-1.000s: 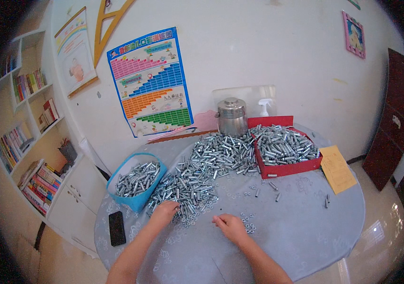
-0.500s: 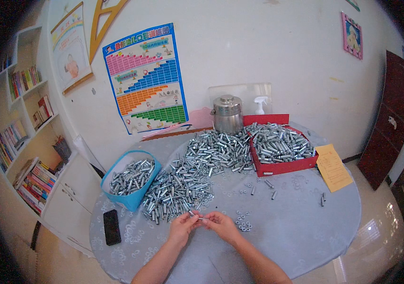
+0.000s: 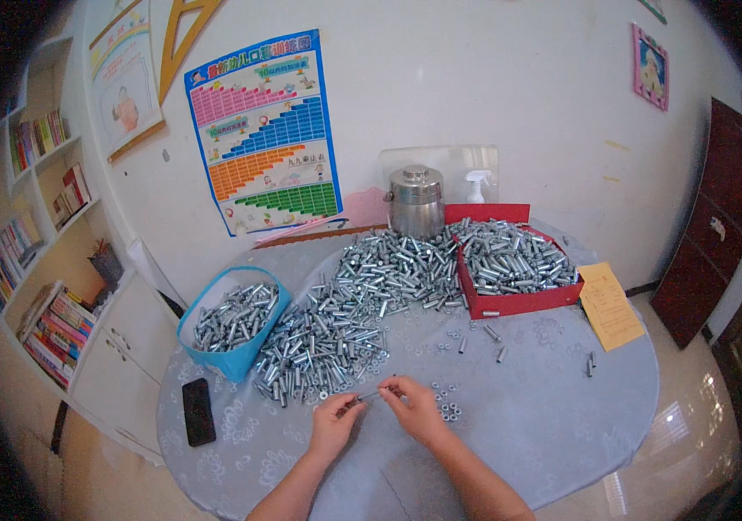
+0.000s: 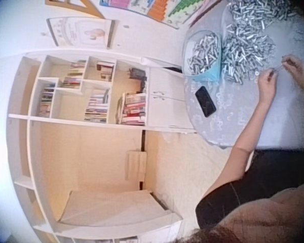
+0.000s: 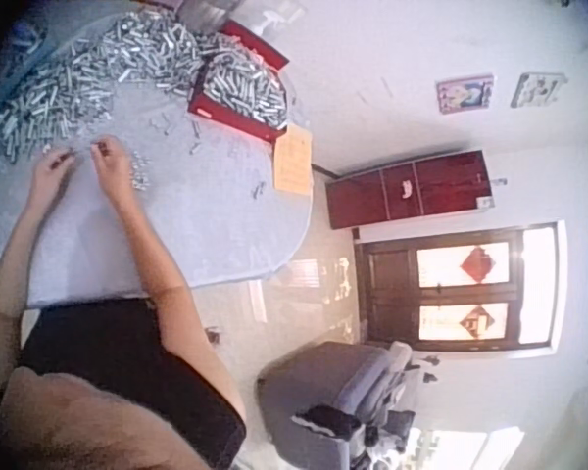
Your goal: The person sits at a table and repeatedly picks up bolts and washers from a large pile. They thread the washers onto the bolts by hand and place the assembled fasteners into a blue basket. The process is continuous and repetitive throughout the clip.
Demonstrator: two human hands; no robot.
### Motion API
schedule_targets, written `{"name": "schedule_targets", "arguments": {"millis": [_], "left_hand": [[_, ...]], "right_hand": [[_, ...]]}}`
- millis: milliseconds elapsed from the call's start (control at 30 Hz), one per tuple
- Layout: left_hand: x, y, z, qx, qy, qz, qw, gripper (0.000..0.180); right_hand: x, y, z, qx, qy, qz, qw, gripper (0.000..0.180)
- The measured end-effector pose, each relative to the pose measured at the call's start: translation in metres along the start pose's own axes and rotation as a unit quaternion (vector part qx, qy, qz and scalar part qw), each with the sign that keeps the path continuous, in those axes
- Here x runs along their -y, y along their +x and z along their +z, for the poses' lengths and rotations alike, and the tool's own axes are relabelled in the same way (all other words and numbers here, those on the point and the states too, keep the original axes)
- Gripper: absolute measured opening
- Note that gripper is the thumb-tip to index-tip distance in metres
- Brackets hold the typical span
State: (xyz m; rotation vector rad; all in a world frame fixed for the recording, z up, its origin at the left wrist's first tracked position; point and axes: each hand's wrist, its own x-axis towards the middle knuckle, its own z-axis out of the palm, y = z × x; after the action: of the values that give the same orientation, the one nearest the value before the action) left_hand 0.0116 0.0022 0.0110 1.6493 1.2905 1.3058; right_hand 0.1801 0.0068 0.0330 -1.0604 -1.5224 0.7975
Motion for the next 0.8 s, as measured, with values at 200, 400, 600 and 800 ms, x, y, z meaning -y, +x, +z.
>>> {"name": "schedule_targets", "arguments": {"millis": [200, 400, 600, 800], "left_hand": [[-0.012, 0.000, -0.002, 0.024, 0.116, 0.110, 0.987, 0.017], [-0.008, -0.002, 0.001, 0.021, 0.098, 0.112, 0.989, 0.019], [-0.013, -0.003, -0.001, -0.022, -0.001, 0.030, 0.999, 0.026], [-0.008, -0.004, 0.002, -0.039, -0.084, -0.017, 0.996, 0.032]], "right_hand": [[0.014, 0.000, -0.001, 0.069, -0.161, -0.105, 0.979, 0.017], [-0.003, -0.002, 0.002, 0.019, -0.183, -0.085, 0.979, 0.019], [-0.017, 0.008, -0.034, -0.077, -0.199, 0.035, 0.976, 0.017], [-0.033, 0.004, -0.029, -0.012, -0.357, 0.020, 0.934, 0.016]]}}
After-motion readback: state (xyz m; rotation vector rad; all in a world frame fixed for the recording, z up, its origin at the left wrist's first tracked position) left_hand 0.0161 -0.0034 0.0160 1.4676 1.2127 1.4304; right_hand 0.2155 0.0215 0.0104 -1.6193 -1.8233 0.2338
